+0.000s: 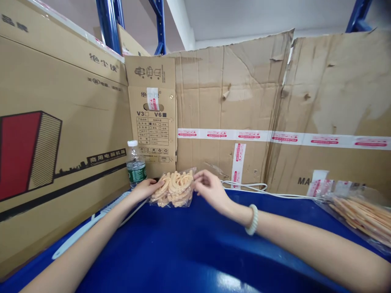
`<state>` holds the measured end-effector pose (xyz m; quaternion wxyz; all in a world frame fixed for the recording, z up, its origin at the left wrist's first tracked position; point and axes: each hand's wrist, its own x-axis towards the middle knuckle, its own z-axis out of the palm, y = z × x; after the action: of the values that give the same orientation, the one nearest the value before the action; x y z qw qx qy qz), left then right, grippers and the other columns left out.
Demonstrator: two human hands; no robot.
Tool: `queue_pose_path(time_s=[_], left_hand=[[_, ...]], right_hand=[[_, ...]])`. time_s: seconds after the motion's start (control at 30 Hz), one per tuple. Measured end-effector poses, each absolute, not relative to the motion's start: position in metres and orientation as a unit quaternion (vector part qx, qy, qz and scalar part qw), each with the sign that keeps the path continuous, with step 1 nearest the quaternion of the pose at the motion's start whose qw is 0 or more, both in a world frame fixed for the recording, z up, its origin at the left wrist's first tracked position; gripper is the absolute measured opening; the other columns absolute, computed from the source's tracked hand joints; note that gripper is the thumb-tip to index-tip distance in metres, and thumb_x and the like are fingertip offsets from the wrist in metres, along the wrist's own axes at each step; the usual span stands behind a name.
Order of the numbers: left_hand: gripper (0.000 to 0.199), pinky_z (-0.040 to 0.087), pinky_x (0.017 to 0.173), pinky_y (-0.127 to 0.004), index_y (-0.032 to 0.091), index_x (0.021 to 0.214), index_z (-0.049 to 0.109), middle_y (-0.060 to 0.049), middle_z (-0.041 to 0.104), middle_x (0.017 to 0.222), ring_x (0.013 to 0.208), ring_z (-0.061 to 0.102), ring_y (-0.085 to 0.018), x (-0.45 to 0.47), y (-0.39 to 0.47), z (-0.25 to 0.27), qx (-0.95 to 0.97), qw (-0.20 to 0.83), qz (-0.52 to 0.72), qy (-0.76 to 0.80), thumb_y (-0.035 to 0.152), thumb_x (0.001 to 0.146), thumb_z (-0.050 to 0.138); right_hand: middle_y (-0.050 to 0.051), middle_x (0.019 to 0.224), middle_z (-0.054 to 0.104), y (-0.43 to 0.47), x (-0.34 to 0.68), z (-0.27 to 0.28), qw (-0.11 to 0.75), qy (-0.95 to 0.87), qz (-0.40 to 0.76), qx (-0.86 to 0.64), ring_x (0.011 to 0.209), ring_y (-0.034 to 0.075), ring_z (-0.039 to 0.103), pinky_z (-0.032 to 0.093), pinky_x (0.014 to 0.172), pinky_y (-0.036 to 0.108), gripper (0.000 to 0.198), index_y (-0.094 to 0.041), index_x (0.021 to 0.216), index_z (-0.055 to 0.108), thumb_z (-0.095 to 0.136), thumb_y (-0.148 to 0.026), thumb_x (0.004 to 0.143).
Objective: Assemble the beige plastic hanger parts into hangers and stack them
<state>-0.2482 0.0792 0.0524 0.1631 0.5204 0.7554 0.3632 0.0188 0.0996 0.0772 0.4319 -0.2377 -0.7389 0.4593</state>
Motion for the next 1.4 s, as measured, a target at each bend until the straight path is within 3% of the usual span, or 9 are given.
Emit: queue_pose_path(time_s=[0.07,0.23,0.57,0.8,0.9,1.07,1.1,1.2,1.4], left_hand=[[0.029,0.055,0.067,-0.032,0.012,0.093,0.065,-0.002,0.066,0.086,0.074,0.065,-0.017,-0.246,0.077,0.053,0.514,0.200,0.347,0.759,0.041,0.093,0.060],[0.029,0.057,0.070,-0.034,0.013,0.107,0.062,-0.006,0.066,0.099,0.080,0.066,-0.017,-0.237,0.074,0.053,0.487,0.267,0.352,0.753,0.038,0.096,0.057],[0.027,0.056,0.081,-0.041,0.014,0.115,0.060,-0.008,0.063,0.113,0.096,0.064,-0.022,-0.228,0.078,0.052,0.453,0.228,0.440,0.741,0.031,0.093,0.061],[0.023,0.056,0.071,-0.035,0.013,0.103,0.057,-0.004,0.067,0.092,0.076,0.067,-0.018,-0.213,0.074,0.061,0.479,0.195,0.541,0.664,0.026,0.087,0.066],[0.038,0.056,0.077,-0.038,0.017,0.102,0.048,-0.007,0.069,0.098,0.089,0.069,-0.025,-0.184,0.064,0.064,0.516,0.169,0.585,0.602,0.027,0.075,0.072],[0.038,0.050,0.095,-0.038,0.022,0.111,0.043,-0.008,0.063,0.114,0.109,0.063,-0.024,-0.118,0.034,0.045,0.595,0.117,0.614,0.505,0.029,0.081,0.065],[0.035,0.051,0.093,-0.037,0.022,0.110,0.044,-0.007,0.063,0.111,0.105,0.064,-0.023,-0.108,0.028,0.039,0.620,0.105,0.604,0.489,0.026,0.082,0.065],[0.032,0.054,0.074,-0.029,0.024,0.114,0.045,-0.003,0.064,0.094,0.081,0.066,-0.016,-0.087,0.016,0.024,0.762,-0.096,0.522,0.372,0.014,0.088,0.060],[0.024,0.053,0.070,-0.033,0.024,0.114,0.058,-0.006,0.072,0.096,0.086,0.068,-0.021,-0.060,0.000,0.022,0.904,-0.211,0.307,0.211,0.014,0.095,0.049]], right_hand=[[0.001,0.079,0.060,0.121,0.002,0.079,0.407,-0.679,0.534,-0.296,0.069,0.013,0.060,0.054,0.066,0.029,0.013,-0.016,0.097,0.059,0.050,-0.027,0.095],[0.007,0.109,0.063,0.153,-0.020,0.080,0.312,-0.588,0.641,-0.383,0.086,0.017,0.064,0.057,0.072,0.034,0.030,-0.015,0.118,0.058,0.058,-0.035,0.096],[0.006,0.106,0.064,0.160,-0.036,0.091,0.187,-0.605,0.666,-0.393,0.084,0.016,0.065,0.057,0.070,0.032,0.023,-0.014,0.113,0.060,0.060,-0.029,0.095],[0.003,0.092,0.066,0.141,-0.018,0.090,0.253,-0.625,0.645,-0.360,0.070,0.011,0.063,0.055,0.061,0.025,0.014,-0.012,0.102,0.062,0.063,-0.022,0.092],[0.004,0.090,0.069,0.124,0.015,0.086,0.317,-0.637,0.626,-0.320,0.071,0.012,0.064,0.055,0.064,0.024,0.018,-0.015,0.100,0.062,0.069,-0.014,0.083],[0.005,0.095,0.070,0.095,0.098,0.066,0.382,-0.677,0.559,-0.291,0.086,0.020,0.065,0.055,0.078,0.032,0.021,-0.018,0.092,0.064,0.074,-0.030,0.078],[0.005,0.094,0.070,0.091,0.114,0.060,0.383,-0.696,0.536,-0.286,0.087,0.021,0.065,0.054,0.080,0.034,0.022,-0.018,0.090,0.065,0.073,-0.035,0.078],[0.008,0.100,0.071,0.085,0.148,0.038,0.381,-0.776,0.425,-0.268,0.094,0.026,0.065,0.052,0.089,0.042,0.027,-0.019,0.094,0.065,0.062,-0.044,0.086],[0.011,0.106,0.071,0.103,0.174,0.003,0.414,-0.765,0.383,-0.311,0.097,0.027,0.067,0.054,0.088,0.043,0.036,-0.019,0.109,0.060,0.062,-0.044,0.083]])
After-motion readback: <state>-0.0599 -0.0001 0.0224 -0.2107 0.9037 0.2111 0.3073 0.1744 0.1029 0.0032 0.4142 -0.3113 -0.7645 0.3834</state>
